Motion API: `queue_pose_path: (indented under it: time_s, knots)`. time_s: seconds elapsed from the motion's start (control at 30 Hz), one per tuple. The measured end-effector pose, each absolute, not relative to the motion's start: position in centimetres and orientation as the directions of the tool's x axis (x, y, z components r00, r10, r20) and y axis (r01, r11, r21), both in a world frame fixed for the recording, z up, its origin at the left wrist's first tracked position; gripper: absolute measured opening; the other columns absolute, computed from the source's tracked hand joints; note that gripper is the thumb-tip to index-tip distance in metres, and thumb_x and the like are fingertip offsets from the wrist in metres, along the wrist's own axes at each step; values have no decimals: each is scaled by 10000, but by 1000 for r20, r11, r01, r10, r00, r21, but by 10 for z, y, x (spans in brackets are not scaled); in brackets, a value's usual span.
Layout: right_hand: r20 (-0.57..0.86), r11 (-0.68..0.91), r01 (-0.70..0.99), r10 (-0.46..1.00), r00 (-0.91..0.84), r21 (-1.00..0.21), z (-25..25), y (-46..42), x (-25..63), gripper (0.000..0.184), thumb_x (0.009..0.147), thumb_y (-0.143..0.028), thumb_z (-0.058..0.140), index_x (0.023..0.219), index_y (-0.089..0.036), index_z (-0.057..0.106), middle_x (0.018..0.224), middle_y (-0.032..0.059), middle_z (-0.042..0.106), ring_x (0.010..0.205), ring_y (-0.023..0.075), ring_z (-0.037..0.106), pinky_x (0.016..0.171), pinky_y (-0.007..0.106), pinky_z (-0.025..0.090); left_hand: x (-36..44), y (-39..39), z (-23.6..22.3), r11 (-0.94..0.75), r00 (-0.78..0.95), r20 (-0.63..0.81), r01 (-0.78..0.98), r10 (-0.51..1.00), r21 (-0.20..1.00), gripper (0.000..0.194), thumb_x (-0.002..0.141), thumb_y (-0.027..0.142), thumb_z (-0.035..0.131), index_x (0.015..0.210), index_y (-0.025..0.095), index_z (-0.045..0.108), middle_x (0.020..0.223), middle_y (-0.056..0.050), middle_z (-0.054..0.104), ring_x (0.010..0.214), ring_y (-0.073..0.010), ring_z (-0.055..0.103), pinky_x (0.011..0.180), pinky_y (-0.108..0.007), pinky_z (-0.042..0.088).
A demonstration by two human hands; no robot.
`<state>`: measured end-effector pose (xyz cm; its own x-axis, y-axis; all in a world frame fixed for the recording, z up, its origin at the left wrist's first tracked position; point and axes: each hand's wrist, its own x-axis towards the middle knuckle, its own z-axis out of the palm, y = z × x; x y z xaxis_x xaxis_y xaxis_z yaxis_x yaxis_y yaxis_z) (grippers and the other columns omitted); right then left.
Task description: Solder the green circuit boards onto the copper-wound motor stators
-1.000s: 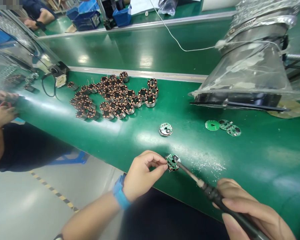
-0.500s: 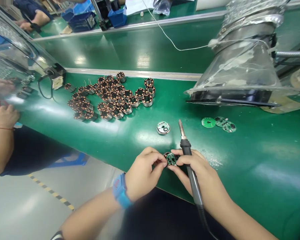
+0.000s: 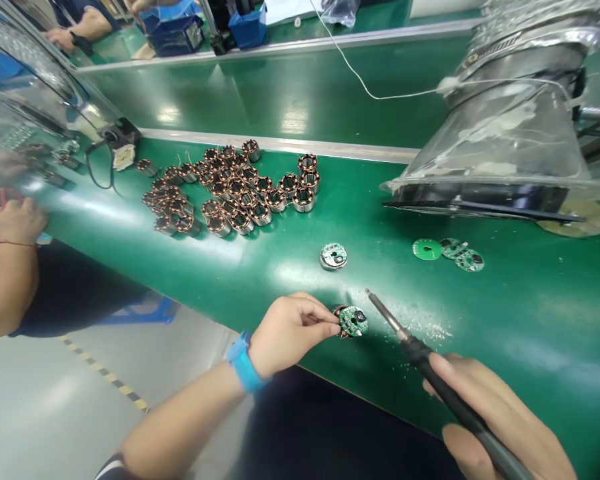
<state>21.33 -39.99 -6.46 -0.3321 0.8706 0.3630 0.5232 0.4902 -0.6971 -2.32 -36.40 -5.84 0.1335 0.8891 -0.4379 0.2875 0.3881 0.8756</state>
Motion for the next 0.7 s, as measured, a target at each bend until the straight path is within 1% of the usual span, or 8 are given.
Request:
queue_pose_path:
  time_s: [0.07, 0.13, 0.23, 0.4, 0.53, 0.7]
  knots:
    - [410, 567, 494, 822, -395, -659, -65, -405, 218, 269, 838, -341, 540, 1078, -225, 575, 764, 33, 642, 677, 164, 644, 552, 234, 515, -26, -362, -60, 422, 162, -464, 239, 871, 875, 43, 706, 164, 684, 727, 168, 722, 822, -42, 649, 711, -152, 642, 720, -288, 543]
    - [430, 557, 472, 830, -356, -684, -67, -409, 218, 222, 797, -239, 559, 1017, -211, 562, 748, 33, 624, 705, 171, 640, 580, 241, 528, -27, -361, -60, 445, 166, -484, 224, 859, 867, 49, 712, 162, 679, 733, 163, 723, 817, -42, 651, 719, -152, 642, 721, -286, 537]
    - [428, 536, 457, 844, -324, -710, -66, -411, 213, 182, 753, -164, 556, 932, -194, 543, 727, 32, 602, 703, 160, 632, 597, 230, 532, -25, -361, -58, 438, 152, -484, 258, 862, 861, 53, 720, 154, 670, 730, 164, 721, 813, -40, 654, 714, -152, 642, 711, -287, 538]
    - [439, 564, 471, 825, -355, -678, -58, -402, 204, 133, 750, -143, 535, 874, -194, 535, 677, 19, 602, 625, 130, 628, 536, 194, 508, -20, -363, -56, 373, 117, -437, 357, 892, 856, 55, 735, 153, 664, 740, 164, 718, 816, -45, 650, 727, -163, 641, 703, -293, 536]
    - [444, 569, 467, 822, -357, -677, -56, -400, 205, 123, 761, -150, 530, 872, -202, 534, 667, 15, 601, 612, 133, 627, 524, 201, 505, -20, -362, -58, 389, 124, -450, 338, 884, 857, 50, 729, 162, 676, 763, 156, 712, 828, -45, 644, 735, -163, 644, 722, -295, 538]
    - [371, 556, 467, 822, -433, -687, -62, -406, 212, 169, 753, -148, 527, 915, -193, 517, 729, 28, 588, 671, 134, 628, 565, 203, 504, -21, -359, -58, 438, 152, -500, 316, 852, 842, 68, 712, 181, 692, 767, 141, 701, 827, -38, 631, 731, -163, 650, 728, -300, 541]
